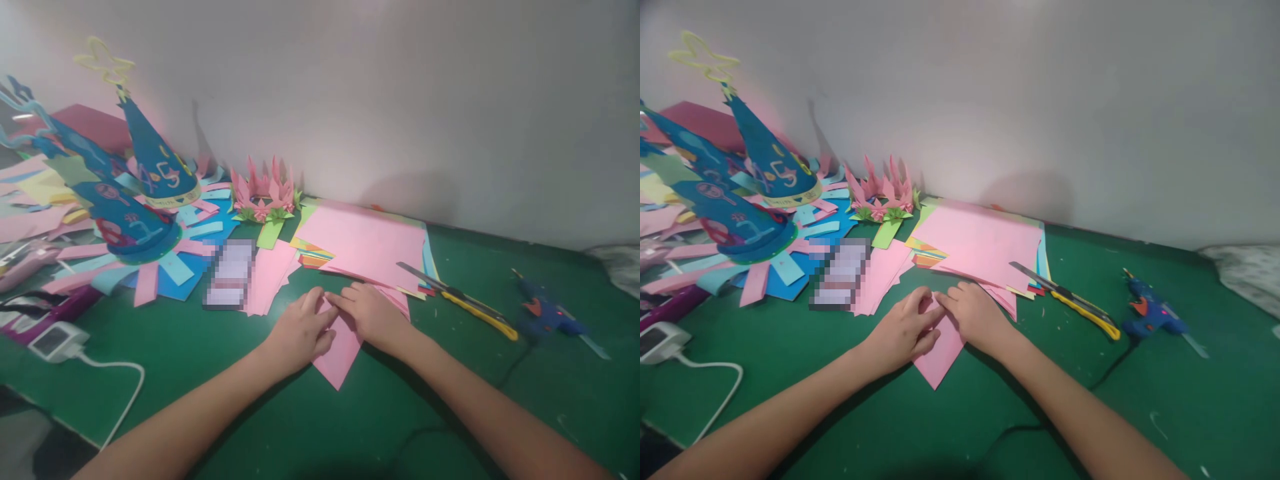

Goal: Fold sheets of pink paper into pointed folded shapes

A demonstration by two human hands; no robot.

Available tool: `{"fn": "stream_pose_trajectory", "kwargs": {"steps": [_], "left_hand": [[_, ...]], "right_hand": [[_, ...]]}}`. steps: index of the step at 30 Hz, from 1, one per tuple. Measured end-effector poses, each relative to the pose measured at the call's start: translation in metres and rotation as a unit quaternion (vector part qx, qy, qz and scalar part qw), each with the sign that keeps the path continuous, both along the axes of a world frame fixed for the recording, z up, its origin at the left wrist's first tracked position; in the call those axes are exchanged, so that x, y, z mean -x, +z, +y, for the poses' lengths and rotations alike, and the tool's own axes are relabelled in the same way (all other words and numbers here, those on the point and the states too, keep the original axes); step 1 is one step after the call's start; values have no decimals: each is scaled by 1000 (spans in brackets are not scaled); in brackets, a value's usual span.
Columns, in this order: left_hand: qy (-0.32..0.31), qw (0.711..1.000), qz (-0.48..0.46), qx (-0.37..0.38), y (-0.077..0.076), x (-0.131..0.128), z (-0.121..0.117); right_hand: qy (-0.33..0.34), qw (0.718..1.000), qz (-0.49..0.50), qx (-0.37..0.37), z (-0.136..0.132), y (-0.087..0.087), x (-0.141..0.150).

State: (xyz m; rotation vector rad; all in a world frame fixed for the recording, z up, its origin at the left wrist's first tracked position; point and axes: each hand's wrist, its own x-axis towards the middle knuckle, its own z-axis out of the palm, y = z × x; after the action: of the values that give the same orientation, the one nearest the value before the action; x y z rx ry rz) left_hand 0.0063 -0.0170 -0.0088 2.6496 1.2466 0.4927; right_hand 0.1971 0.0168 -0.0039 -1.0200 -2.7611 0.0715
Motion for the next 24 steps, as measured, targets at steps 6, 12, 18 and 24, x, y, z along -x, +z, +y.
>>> {"fn": "stream_pose_trajectory", "kwargs": {"steps": [6,12,18,24], "left_hand": [[-4,1000,16,1,2,0,-1],[-34,999,-2,12,7,1,0],[-22,999,-3,27,6,0,-1],[-13,999,-3,29,5,0,-2]], "right_hand": [[-29,998,35,-33,-13,-3,-30],[-77,991,94,-59,-21,-1,-37],[-129,970,189,-87,-23,3,-31],[-156,973,168,8,-22,0,-18]]}}
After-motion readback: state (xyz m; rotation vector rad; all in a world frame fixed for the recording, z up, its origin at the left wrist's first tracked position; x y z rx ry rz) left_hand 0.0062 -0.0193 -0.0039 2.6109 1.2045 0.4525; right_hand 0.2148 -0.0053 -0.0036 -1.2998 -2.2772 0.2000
